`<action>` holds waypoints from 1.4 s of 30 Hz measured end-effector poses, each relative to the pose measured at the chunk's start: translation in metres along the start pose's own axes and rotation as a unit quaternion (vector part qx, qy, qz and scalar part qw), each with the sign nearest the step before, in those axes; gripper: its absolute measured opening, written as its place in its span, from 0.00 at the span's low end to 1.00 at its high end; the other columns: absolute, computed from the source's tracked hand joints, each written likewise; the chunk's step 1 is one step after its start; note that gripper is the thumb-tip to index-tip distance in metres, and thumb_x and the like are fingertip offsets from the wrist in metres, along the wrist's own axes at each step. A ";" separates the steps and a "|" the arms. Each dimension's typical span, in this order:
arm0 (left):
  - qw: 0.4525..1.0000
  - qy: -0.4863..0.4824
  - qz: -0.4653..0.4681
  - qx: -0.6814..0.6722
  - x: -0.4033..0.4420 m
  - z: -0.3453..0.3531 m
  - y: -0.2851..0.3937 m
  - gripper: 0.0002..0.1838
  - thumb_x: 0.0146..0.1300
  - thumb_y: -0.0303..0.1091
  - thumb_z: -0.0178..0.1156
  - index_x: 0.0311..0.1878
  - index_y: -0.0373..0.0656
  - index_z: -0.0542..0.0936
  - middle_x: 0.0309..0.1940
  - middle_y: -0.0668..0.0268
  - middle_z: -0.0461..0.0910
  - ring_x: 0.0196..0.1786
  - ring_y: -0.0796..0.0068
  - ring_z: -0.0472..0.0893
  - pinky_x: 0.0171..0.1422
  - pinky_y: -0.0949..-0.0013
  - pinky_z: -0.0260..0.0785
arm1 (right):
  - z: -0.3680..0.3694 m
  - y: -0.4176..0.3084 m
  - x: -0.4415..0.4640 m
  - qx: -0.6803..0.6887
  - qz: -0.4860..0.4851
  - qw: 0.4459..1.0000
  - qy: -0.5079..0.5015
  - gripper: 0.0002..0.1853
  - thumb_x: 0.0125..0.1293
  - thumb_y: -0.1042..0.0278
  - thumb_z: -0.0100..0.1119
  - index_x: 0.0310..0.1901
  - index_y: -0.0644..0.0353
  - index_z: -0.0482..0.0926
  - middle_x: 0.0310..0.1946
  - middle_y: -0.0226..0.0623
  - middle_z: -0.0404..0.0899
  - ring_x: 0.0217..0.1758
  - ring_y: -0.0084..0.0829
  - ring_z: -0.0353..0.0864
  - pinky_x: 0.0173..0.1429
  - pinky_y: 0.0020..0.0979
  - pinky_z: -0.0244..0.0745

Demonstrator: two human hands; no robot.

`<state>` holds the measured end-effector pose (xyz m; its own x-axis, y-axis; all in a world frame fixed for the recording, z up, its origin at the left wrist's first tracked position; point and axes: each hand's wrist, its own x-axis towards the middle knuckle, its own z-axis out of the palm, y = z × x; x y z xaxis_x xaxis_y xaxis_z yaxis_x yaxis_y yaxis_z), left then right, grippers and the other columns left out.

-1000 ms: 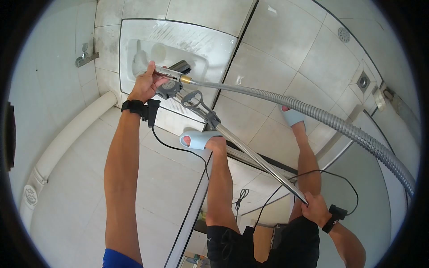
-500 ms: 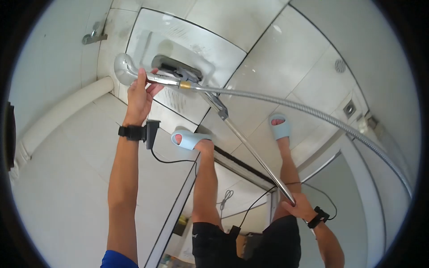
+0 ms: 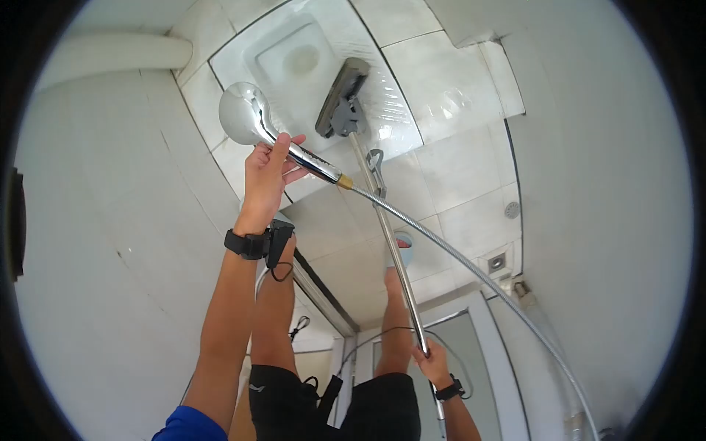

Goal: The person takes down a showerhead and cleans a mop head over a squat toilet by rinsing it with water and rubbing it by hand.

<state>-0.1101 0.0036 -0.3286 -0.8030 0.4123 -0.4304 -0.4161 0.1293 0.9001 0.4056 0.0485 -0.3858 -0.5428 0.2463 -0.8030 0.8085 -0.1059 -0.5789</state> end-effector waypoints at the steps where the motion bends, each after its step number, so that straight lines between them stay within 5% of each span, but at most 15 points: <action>1: 1.000 0.011 -0.004 -0.014 -0.002 -0.005 -0.003 0.18 0.72 0.42 0.53 0.45 0.32 0.71 0.49 0.54 0.79 0.42 0.69 0.83 0.50 0.63 0.81 | -0.005 -0.007 0.001 0.108 0.039 0.993 -0.028 0.06 0.64 0.72 0.60 0.33 0.62 0.73 0.19 0.36 0.76 0.20 0.31 0.81 0.26 0.29 0.75; 2: 0.999 0.024 -0.013 -0.025 -0.006 -0.010 -0.006 0.18 0.72 0.42 0.53 0.46 0.33 0.70 0.50 0.54 0.79 0.43 0.68 0.83 0.50 0.62 0.81 | -0.009 -0.013 0.004 0.158 0.057 0.984 -0.054 0.05 0.64 0.74 0.61 0.35 0.61 0.73 0.21 0.28 0.76 0.23 0.21 0.79 0.27 0.24 0.76; 7: 0.991 0.070 -0.078 -0.081 -0.017 -0.029 -0.024 0.17 0.72 0.41 0.53 0.48 0.33 0.68 0.51 0.53 0.78 0.47 0.63 0.83 0.53 0.60 0.79 | -0.042 -0.062 0.024 0.180 0.172 0.956 -0.155 0.08 0.65 0.69 0.62 0.38 0.61 0.73 0.23 0.33 0.77 0.27 0.24 0.81 0.29 0.26 0.78; 9: 0.984 0.076 -0.078 -0.141 -0.031 -0.031 -0.029 0.18 0.72 0.41 0.53 0.49 0.33 0.68 0.52 0.53 0.78 0.48 0.62 0.83 0.55 0.59 0.78 | -0.052 -0.079 0.039 0.369 0.316 0.854 -0.187 0.09 0.64 0.66 0.64 0.36 0.57 0.72 0.22 0.33 0.76 0.25 0.22 0.78 0.27 0.24 0.74; 11: 0.980 0.085 -0.088 -0.157 -0.049 -0.034 -0.034 0.17 0.72 0.41 0.53 0.49 0.35 0.68 0.53 0.54 0.78 0.49 0.63 0.83 0.55 0.60 0.78 | -0.048 -0.092 0.042 0.366 0.345 0.839 -0.210 0.12 0.63 0.63 0.66 0.29 0.53 0.71 0.18 0.29 0.72 0.18 0.19 0.71 0.21 0.23 0.65; 13: 0.978 0.097 -0.119 -0.141 -0.045 -0.032 -0.035 0.16 0.72 0.42 0.54 0.49 0.38 0.69 0.53 0.54 0.78 0.50 0.64 0.82 0.55 0.60 0.78 | -0.045 -0.110 0.048 0.191 0.293 0.919 -0.183 0.18 0.63 0.60 0.67 0.24 0.53 0.67 0.13 0.23 0.62 0.11 0.17 0.58 0.15 0.21 0.50; 14: 0.976 0.096 -0.123 -0.151 -0.048 -0.035 -0.037 0.15 0.71 0.42 0.54 0.49 0.39 0.69 0.53 0.55 0.78 0.51 0.65 0.82 0.55 0.62 0.77 | -0.033 -0.109 0.040 0.107 0.279 0.952 -0.072 0.20 0.64 0.58 0.66 0.21 0.52 0.67 0.11 0.20 0.60 0.09 0.16 0.56 0.13 0.20 0.49; 18: 0.976 0.088 -0.120 -0.159 -0.040 -0.038 -0.041 0.16 0.72 0.43 0.54 0.48 0.39 0.69 0.53 0.56 0.78 0.51 0.65 0.82 0.55 0.63 0.77 | -0.029 -0.101 0.020 -0.012 0.173 0.985 -0.010 0.21 0.64 0.56 0.65 0.19 0.55 0.68 0.11 0.21 0.63 0.12 0.15 0.61 0.15 0.22 0.52; 21: 0.976 0.109 -0.128 -0.142 -0.028 -0.031 -0.039 0.14 0.72 0.41 0.54 0.47 0.39 0.69 0.53 0.57 0.78 0.49 0.67 0.82 0.54 0.64 0.78 | -0.045 -0.097 0.012 -0.122 0.065 0.990 -0.013 0.24 0.65 0.53 0.64 0.18 0.56 0.68 0.10 0.21 0.62 0.13 0.15 0.60 0.16 0.23 0.53; 27: 0.926 0.229 -0.123 -0.275 -0.020 -0.016 -0.052 0.10 0.68 0.34 0.58 0.42 0.38 0.71 0.45 0.60 0.81 0.42 0.75 0.81 0.49 0.65 0.80 | -0.064 -0.144 0.003 -0.178 0.044 0.983 0.012 0.25 0.64 0.55 0.64 0.16 0.60 0.66 0.10 0.24 0.61 0.17 0.16 0.57 0.20 0.28 0.53; 29: 0.925 0.201 -0.150 -0.286 -0.025 -0.020 -0.062 0.08 0.66 0.31 0.58 0.41 0.38 0.72 0.43 0.61 0.81 0.44 0.73 0.82 0.49 0.63 0.80 | -0.068 -0.150 -0.002 -0.212 0.027 0.976 0.039 0.23 0.64 0.57 0.63 0.19 0.64 0.68 0.09 0.34 0.62 0.15 0.22 0.58 0.19 0.33 0.55; 35: 0.861 0.155 -0.181 -0.450 -0.028 -0.022 -0.076 0.07 0.62 0.24 0.55 0.43 0.40 0.73 0.45 0.59 0.78 0.53 0.58 0.80 0.55 0.56 0.77 | -0.090 -0.149 0.019 -0.287 -0.015 0.955 0.079 0.21 0.63 0.61 0.63 0.18 0.63 0.67 0.08 0.38 0.63 0.11 0.24 0.60 0.17 0.33 0.56; 42: 0.893 0.165 -0.182 -0.378 -0.009 -0.027 -0.051 0.09 0.59 0.20 0.55 0.42 0.41 0.73 0.45 0.57 0.78 0.53 0.55 0.80 0.57 0.54 0.77 | -0.098 -0.133 0.038 -0.283 -0.019 0.953 0.103 0.21 0.62 0.61 0.65 0.19 0.62 0.67 0.08 0.40 0.63 0.09 0.35 0.65 0.17 0.35 0.58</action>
<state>-0.0936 -0.0312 -0.3722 -0.5866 0.1626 -0.7934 -0.7436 -0.4963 0.4480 0.2994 0.1660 -0.3252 -0.5651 0.4306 -0.7038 0.8142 0.4287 -0.3914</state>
